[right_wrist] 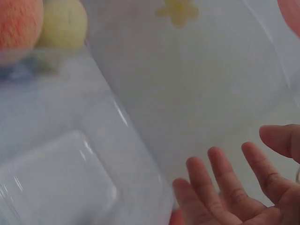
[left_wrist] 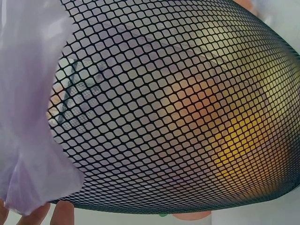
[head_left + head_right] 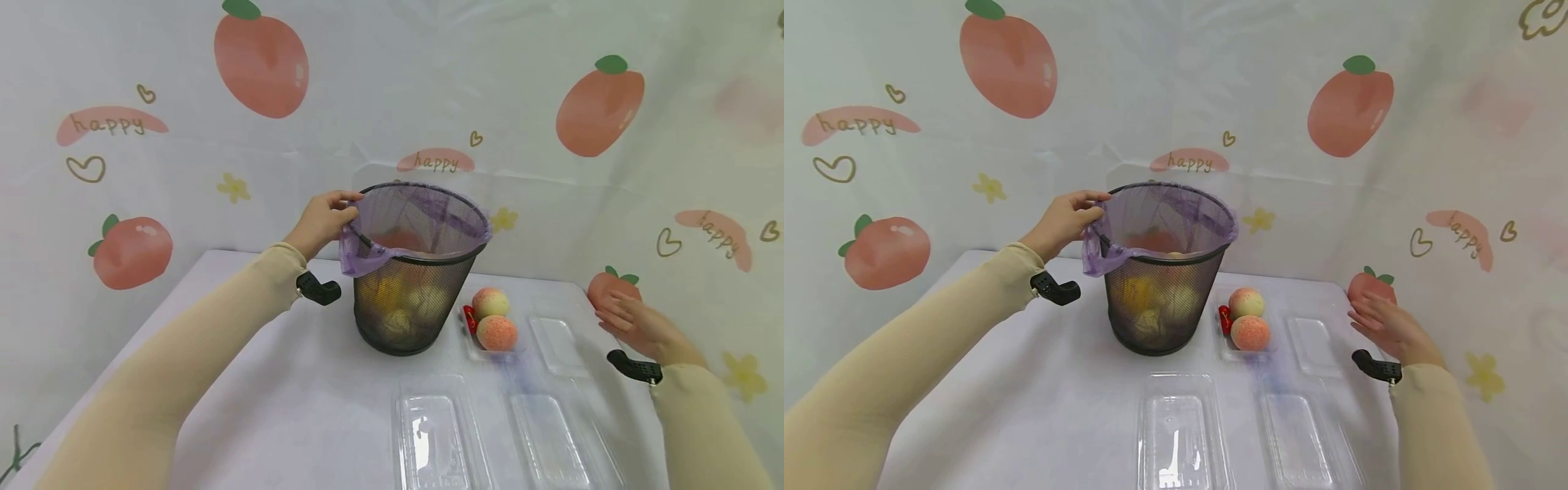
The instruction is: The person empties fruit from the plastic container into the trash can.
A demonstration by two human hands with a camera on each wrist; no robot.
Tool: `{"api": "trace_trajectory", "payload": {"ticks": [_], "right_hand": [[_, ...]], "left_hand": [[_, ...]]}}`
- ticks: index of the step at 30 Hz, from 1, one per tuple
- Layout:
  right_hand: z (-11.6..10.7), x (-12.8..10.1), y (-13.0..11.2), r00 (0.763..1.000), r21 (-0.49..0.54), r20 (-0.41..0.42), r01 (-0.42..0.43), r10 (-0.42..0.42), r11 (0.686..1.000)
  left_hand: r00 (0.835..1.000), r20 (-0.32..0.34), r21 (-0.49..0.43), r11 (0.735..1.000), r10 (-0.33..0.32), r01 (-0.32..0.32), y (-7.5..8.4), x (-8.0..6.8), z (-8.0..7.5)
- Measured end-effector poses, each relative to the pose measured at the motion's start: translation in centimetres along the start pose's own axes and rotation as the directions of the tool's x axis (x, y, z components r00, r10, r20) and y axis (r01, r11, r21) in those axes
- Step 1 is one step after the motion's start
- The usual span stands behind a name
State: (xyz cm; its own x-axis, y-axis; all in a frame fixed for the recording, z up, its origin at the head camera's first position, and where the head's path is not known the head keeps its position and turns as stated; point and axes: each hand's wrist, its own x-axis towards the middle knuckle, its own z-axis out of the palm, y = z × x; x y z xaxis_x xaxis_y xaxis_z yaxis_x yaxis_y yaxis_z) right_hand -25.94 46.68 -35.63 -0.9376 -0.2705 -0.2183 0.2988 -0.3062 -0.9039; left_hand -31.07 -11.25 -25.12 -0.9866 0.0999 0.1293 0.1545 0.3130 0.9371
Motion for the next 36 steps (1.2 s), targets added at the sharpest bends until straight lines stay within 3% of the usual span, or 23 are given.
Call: {"api": "trace_trajectory", "payload": {"ticks": [2,5,9,13,16,24,36], "right_hand": [[1.2,0.7,0.1,0.993,0.095,0.106,0.037,-0.047,0.995],[3.4,1.6,0.3,0.977,0.101,0.197,0.055,-0.074,0.993],[6.4,2.5,1.0,0.989,-0.135,0.140,0.063,-0.043,0.989],[8.2,3.4,1.9,0.998,-0.353,0.067,0.027,-0.003,0.935],[8.7,4.2,2.6,0.999,-0.435,0.036,0.001,0.016,0.900],[9.4,5.5,4.3,0.998,-0.548,0.007,-0.044,0.057,0.835],[10.3,7.4,5.4,0.974,-0.529,-0.053,-0.216,0.221,0.821]], "left_hand": [[1.000,-0.002,0.004,1.000,0.001,-0.001,0.0,0.0,-0.1],[1.000,-0.004,0.007,1.000,0.004,-0.004,-0.1,0.0,-0.1],[1.000,-0.004,0.000,1.000,0.003,-0.003,0.0,0.0,-0.1],[1.000,0.000,-0.009,1.000,-0.003,0.003,0.1,0.0,0.0],[1.000,0.001,-0.012,1.000,-0.007,0.007,0.2,0.0,0.1],[1.000,0.002,0.002,1.000,0.001,-0.001,-0.2,0.2,0.1],[1.000,0.000,-0.001,1.000,-0.001,0.001,-0.1,0.0,0.0]]}}
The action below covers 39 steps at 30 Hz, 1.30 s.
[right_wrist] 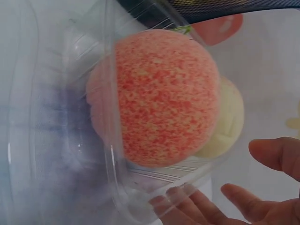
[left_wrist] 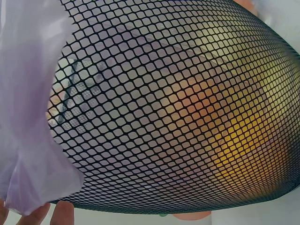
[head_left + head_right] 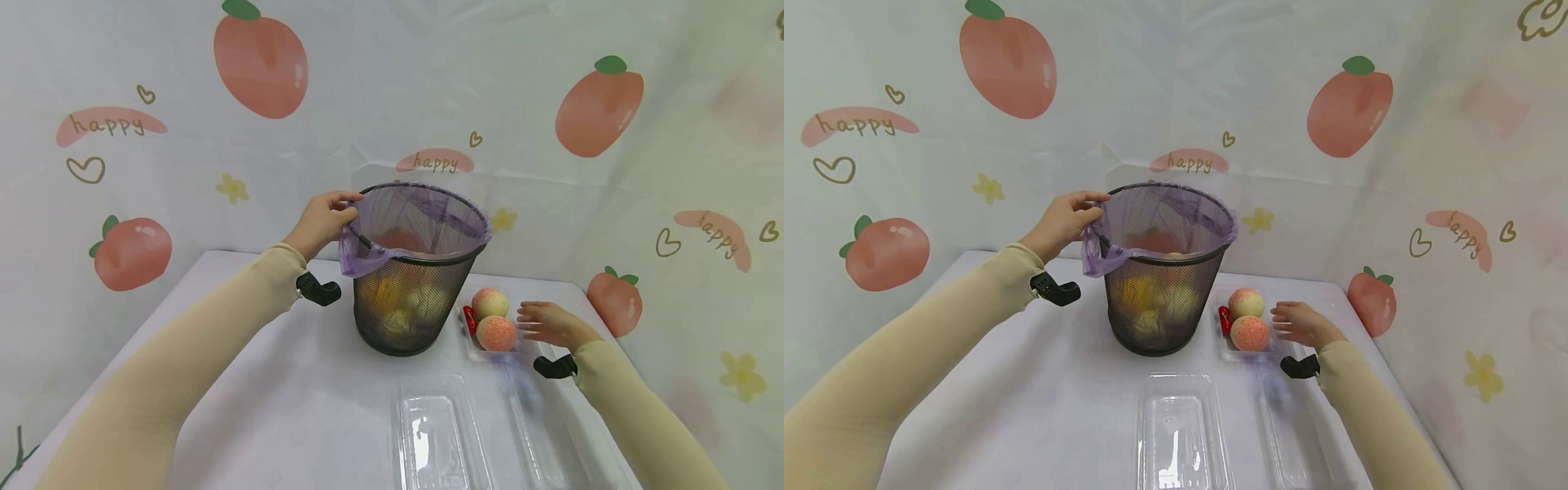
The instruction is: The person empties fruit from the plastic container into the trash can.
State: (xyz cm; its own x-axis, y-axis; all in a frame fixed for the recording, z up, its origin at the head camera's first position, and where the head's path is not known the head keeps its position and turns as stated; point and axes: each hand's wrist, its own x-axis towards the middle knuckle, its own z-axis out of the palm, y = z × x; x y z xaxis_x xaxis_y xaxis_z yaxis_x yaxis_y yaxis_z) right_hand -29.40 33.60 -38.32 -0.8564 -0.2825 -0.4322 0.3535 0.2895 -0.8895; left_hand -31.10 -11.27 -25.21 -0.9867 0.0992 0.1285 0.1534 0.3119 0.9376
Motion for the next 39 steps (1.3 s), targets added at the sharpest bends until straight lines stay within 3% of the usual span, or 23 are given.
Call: {"api": "trace_trajectory", "payload": {"ticks": [9,16,23,35,39], "right_hand": [[1.1,1.2,0.2,0.991,0.050,-0.013,-0.135,0.136,0.990],[1.3,1.4,0.1,0.990,0.003,0.010,-0.142,0.142,0.990],[1.2,1.4,0.2,0.987,0.012,0.020,-0.159,0.159,0.987],[0.9,0.7,0.0,0.991,0.009,0.081,-0.109,0.108,0.994],[0.8,0.5,-0.2,0.989,-0.016,0.065,-0.130,0.131,0.991]], "left_hand": [[1.000,0.009,-0.002,1.000,-0.003,0.003,0.1,-0.1,-0.1],[1.000,0.002,-0.005,1.000,0.005,-0.005,0.2,0.0,-0.1],[1.000,0.000,0.002,1.000,0.002,-0.002,0.1,0.0,-0.1],[1.000,0.001,-0.001,1.000,-0.002,0.002,0.0,-0.1,0.1],[1.000,-0.004,0.001,1.000,0.004,-0.004,0.2,-0.1,0.0]]}}
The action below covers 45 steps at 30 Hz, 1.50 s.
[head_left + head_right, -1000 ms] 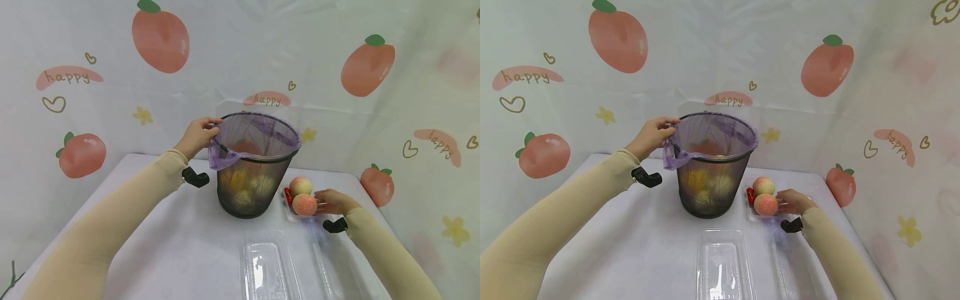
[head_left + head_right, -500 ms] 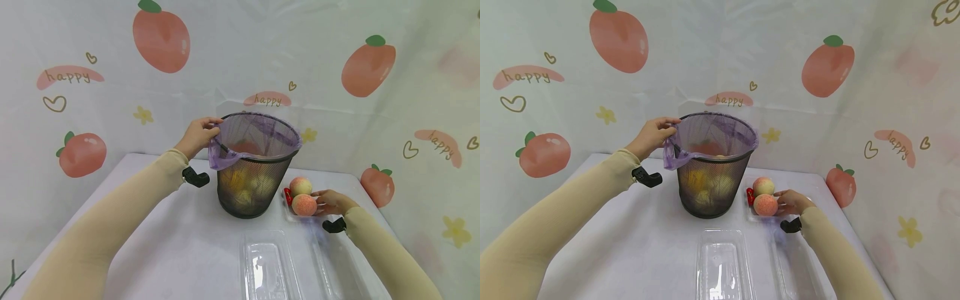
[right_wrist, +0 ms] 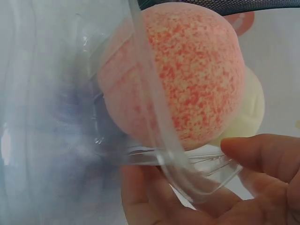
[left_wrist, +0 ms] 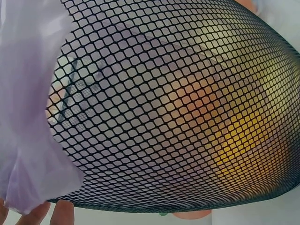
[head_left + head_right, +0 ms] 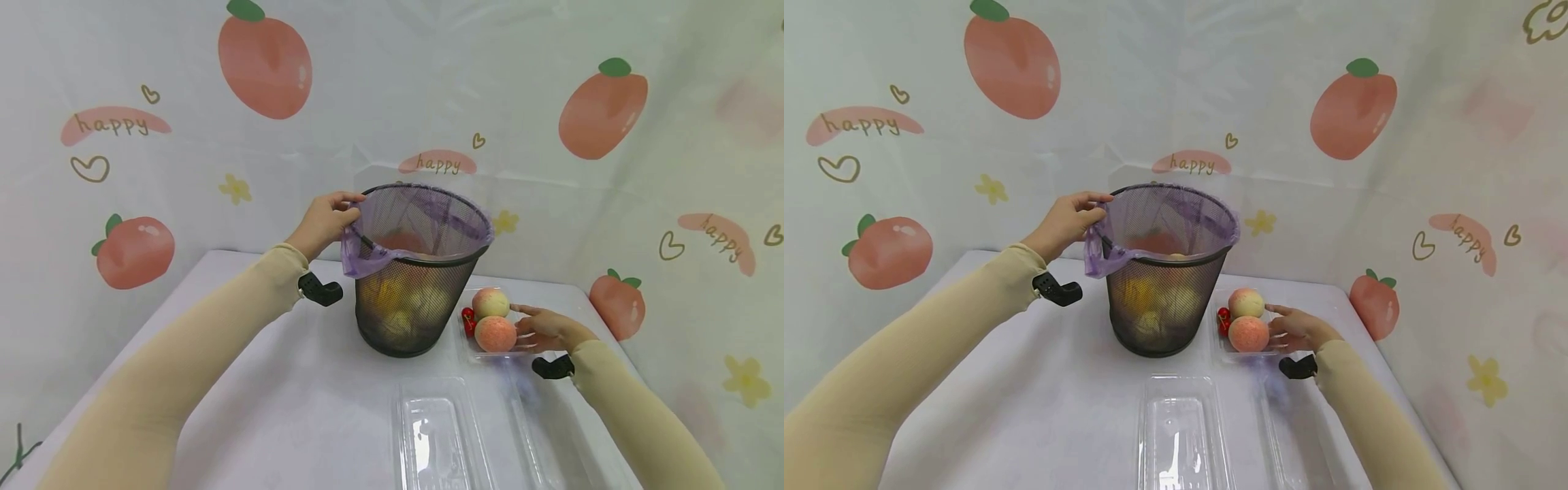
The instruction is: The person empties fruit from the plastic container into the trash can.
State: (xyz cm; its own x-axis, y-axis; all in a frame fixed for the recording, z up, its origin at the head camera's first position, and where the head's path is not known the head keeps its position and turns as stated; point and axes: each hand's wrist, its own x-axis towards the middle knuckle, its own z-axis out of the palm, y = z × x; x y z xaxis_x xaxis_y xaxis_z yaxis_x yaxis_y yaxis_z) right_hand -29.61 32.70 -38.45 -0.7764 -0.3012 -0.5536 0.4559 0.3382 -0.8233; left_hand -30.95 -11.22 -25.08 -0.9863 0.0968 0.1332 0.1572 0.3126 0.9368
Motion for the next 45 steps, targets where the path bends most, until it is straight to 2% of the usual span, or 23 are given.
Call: {"api": "trace_trajectory", "payload": {"ticks": [4,8,11,19,24,31,38,45], "right_hand": [[-0.1,-0.5,-0.1,1.000,0.003,0.005,-0.008,0.008,1.000],[-0.2,-0.8,-0.2,0.999,0.080,0.031,0.013,-0.015,0.997],[-0.2,-1.0,-0.2,0.997,0.117,0.061,0.035,-0.042,0.993],[-0.7,-1.5,0.2,0.987,0.103,0.112,0.101,-0.112,0.990],[-0.9,-1.9,0.4,0.980,0.162,0.128,0.133,-0.154,0.978],[-1.6,-3.3,0.2,0.973,0.228,0.105,0.177,-0.205,0.957],[-2.4,-5.3,-0.3,0.959,0.237,0.060,0.255,-0.276,0.937],[-3.0,-7.4,-1.6,0.941,0.302,-0.019,0.327,-0.337,0.895]], "left_hand": [[1.000,0.002,0.008,1.000,0.003,-0.003,0.0,0.0,0.0],[1.000,0.006,0.005,1.000,-0.003,0.002,0.0,0.1,0.0],[1.000,0.008,0.006,1.000,-0.005,0.005,0.0,0.1,0.0],[1.000,0.008,0.018,1.000,-0.005,0.005,0.0,0.1,-0.1],[1.000,0.006,0.008,1.000,-0.005,0.005,0.0,0.1,0.0],[1.000,0.004,0.008,1.000,0.005,-0.005,-0.1,0.1,0.0],[1.000,0.007,0.007,1.000,-0.001,0.001,-0.1,0.1,0.0],[1.000,0.008,0.005,1.000,0.005,-0.005,-0.1,0.1,-0.1]]}}
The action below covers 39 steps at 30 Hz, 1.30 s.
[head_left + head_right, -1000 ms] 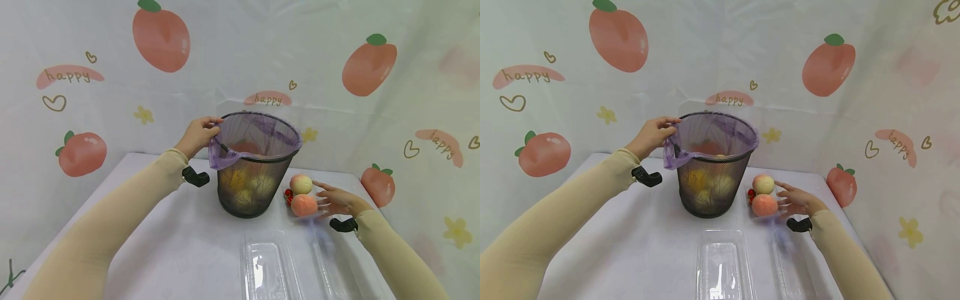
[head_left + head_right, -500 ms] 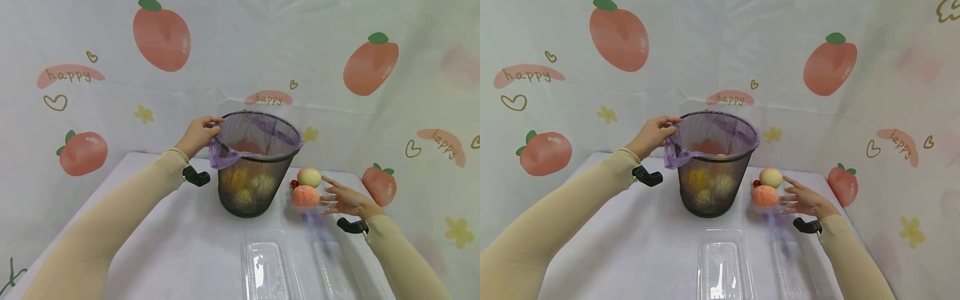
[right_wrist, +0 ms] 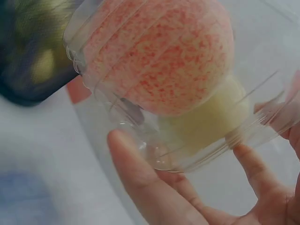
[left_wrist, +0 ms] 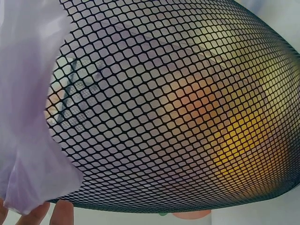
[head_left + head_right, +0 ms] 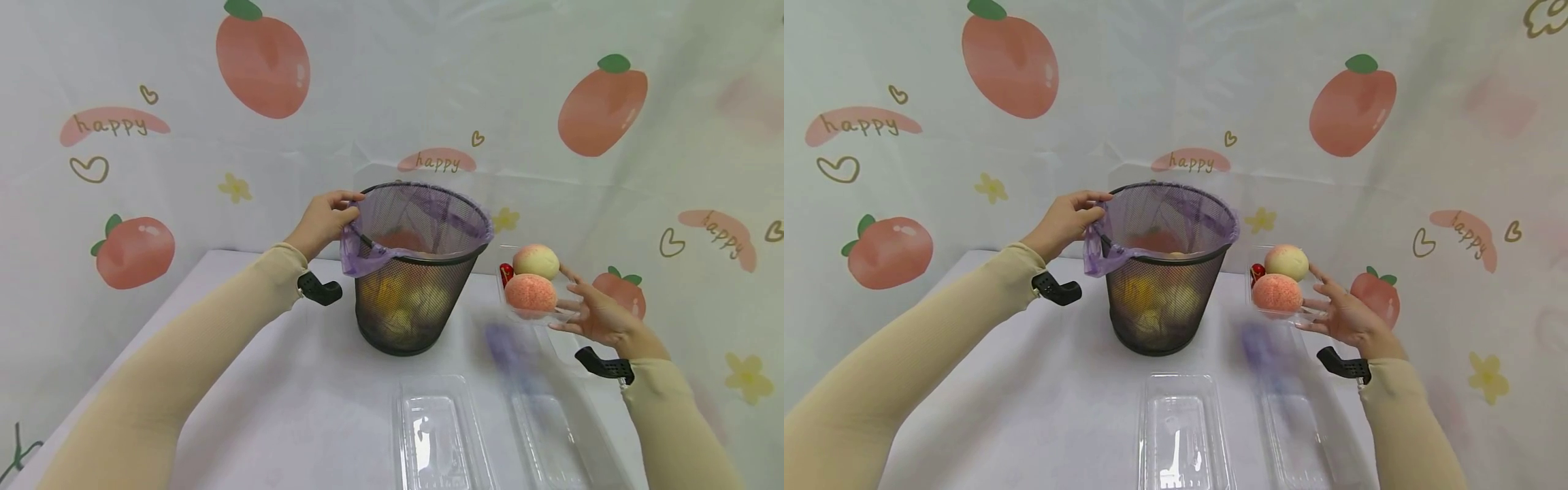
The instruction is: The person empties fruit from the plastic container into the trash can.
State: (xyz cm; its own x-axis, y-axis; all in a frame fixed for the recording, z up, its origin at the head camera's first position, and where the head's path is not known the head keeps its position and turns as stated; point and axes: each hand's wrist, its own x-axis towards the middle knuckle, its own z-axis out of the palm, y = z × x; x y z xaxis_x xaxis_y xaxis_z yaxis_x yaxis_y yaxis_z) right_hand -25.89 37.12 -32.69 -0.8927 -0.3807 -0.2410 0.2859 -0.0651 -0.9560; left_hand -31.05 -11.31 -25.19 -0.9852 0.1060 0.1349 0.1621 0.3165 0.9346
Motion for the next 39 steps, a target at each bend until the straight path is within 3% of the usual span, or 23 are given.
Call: {"api": "trace_trajectory", "payload": {"ticks": [3,6,11,13,18,25,32,39], "right_hand": [[0.0,-0.6,-0.9,0.999,0.026,0.012,0.037,-0.037,0.999],[-0.1,-1.1,-1.6,0.993,0.086,0.075,0.089,-0.096,0.992],[-0.4,-1.4,-2.9,0.948,0.212,0.231,0.170,-0.218,0.962],[-0.2,-1.5,-3.4,0.936,0.237,0.248,0.193,-0.252,0.952],[0.6,-1.8,-4.8,0.938,0.259,0.214,0.215,-0.273,0.942],[2.7,-2.3,-7.1,0.939,0.232,0.230,0.200,-0.254,0.952],[5.4,-0.8,-9.5,0.949,0.234,0.101,0.269,-0.299,0.934],[7.7,0.5,-11.9,0.963,0.209,0.043,0.251,-0.265,0.945]], "left_hand": [[1.000,-0.003,0.002,1.000,0.003,-0.003,0.0,0.0,0.0],[1.000,-0.006,0.003,1.000,0.001,-0.001,0.0,0.0,0.0],[1.000,-0.005,0.002,1.000,0.004,-0.004,0.0,0.0,0.0],[1.000,-0.004,0.003,1.000,0.007,-0.007,0.0,0.0,0.0],[1.000,-0.004,0.009,1.000,0.005,-0.005,0.1,0.0,0.0],[1.000,-0.005,0.012,1.000,0.001,-0.001,0.0,-0.1,0.0],[1.000,0.000,-0.003,1.000,-0.009,0.009,-0.3,0.0,0.0],[1.000,0.002,-0.006,1.000,-0.001,0.001,-0.1,0.0,0.0]]}}
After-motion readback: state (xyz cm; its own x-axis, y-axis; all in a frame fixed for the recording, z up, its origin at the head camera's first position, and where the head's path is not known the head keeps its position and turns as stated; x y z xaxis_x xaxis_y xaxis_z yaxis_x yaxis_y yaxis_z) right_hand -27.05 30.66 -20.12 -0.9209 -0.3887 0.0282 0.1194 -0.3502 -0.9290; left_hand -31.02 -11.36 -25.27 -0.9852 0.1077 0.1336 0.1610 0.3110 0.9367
